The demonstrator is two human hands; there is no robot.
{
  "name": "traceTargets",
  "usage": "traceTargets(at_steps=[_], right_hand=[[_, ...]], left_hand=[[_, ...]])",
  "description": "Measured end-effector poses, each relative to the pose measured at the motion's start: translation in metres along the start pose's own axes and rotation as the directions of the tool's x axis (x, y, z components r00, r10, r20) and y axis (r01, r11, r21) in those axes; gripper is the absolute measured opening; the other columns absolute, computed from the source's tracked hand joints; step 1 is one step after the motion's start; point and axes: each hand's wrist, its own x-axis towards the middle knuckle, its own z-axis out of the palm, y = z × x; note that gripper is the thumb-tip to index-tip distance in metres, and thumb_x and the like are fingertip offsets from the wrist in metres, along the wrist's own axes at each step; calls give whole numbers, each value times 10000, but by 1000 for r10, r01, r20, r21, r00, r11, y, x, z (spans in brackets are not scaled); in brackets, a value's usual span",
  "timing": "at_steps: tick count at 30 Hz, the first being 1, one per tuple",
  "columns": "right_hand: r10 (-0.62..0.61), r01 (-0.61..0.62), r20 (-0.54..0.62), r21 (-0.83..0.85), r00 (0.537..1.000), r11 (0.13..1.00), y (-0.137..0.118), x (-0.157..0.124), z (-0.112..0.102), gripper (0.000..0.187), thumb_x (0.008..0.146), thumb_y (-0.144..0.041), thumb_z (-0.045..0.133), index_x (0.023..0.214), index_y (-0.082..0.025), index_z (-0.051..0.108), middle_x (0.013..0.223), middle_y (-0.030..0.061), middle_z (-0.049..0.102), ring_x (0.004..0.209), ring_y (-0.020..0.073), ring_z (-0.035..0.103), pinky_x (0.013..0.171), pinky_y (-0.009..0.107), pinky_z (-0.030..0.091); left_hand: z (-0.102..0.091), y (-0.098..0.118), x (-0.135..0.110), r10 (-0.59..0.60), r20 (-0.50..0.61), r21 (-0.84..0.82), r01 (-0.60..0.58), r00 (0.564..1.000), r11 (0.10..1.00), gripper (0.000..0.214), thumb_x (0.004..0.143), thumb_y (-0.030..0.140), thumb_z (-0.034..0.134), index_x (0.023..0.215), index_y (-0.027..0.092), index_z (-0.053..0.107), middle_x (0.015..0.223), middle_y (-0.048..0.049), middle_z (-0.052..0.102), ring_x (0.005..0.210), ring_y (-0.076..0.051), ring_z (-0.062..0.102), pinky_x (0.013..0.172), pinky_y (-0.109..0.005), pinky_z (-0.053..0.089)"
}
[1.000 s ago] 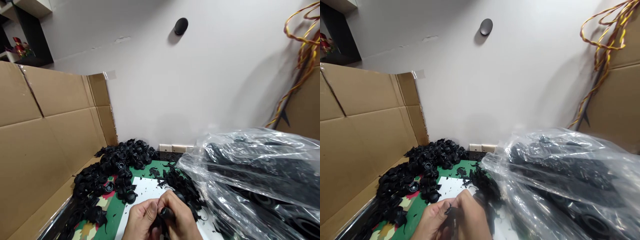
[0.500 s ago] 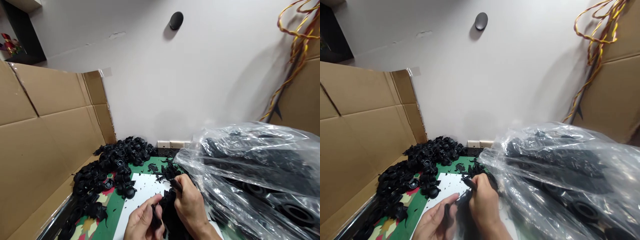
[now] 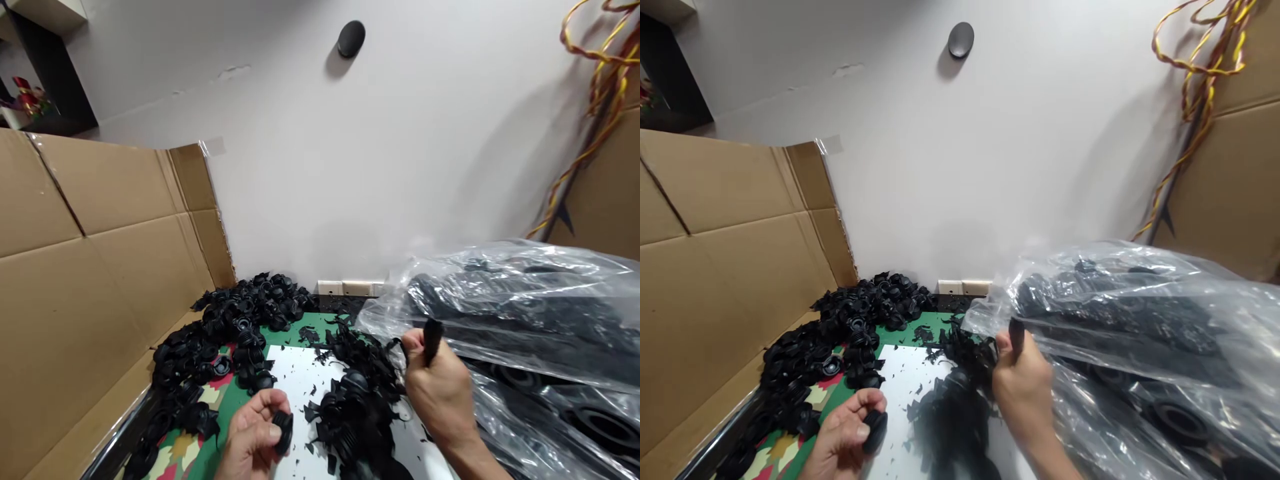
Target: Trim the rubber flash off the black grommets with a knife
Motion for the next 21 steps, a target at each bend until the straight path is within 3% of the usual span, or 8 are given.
traceTargets(at_steps=[2,5,8,10,12,14,17,21], right_hand=[[-8,6,60,20,998,1000,-2,-4,2,263,852,-359,393,640,-230,480,490,-2,524,411,175,505,403,259,395],[-147,117,205,151,968,982,-11,-20,12,224,848,-290,411,651,-226,497,523,-1,557,444,169,533,435,253,436],[-202,106,345,279,916,955,-16,-35,21,171,821,-197,433,822,-198,604,717,44,689,619,189,651,570,262,518],[-182,37,427,325,886,945,-17,-39,22,238,804,-172,450,953,-192,634,881,66,722,776,206,678,693,285,531],[-112,-83,514,341,851,936,-20,-40,19,222,812,-198,469,938,-190,651,894,65,725,798,216,668,718,298,518],[-37,-233,644,330,764,915,-26,-41,16,163,808,-241,506,834,-184,657,800,47,716,737,215,650,662,286,496],[10,-387,780,300,626,872,-39,-46,14,107,737,-250,579,674,-175,621,660,14,666,666,203,603,586,260,430],[26,-531,803,369,596,763,-50,-54,17,98,686,-193,566,599,-177,609,582,-18,613,632,175,564,591,248,388]], left_hand=[[-3,2,0,66,-6,-5,-66,998,998,360,411,91,781,767,135,750,700,-38,696,518,-107,554,423,-177,421],[1,2,-2,110,25,-22,-109,994,994,409,404,92,778,809,144,743,759,-48,692,605,-135,575,494,-200,451],[10,1,-6,136,39,-37,-135,990,990,426,394,95,802,809,163,735,765,-31,679,686,-157,593,598,-225,477],[12,0,-7,155,34,-33,-154,987,988,430,389,104,825,802,180,729,762,-20,674,702,-163,598,628,-235,478],[12,-3,-8,199,16,13,-199,980,980,424,407,128,841,810,192,727,766,-19,675,696,-168,597,633,-243,473],[11,-8,-7,298,-12,127,-294,954,947,402,428,141,847,809,194,732,761,-27,678,708,-183,594,638,-246,465],[13,-17,-5,482,-7,358,-448,876,819,318,482,116,828,778,199,745,788,-40,684,735,-202,581,636,-240,448],[19,-23,-6,560,53,478,-514,826,713,335,537,61,781,838,208,764,905,-57,679,665,-182,557,586,-237,440]])
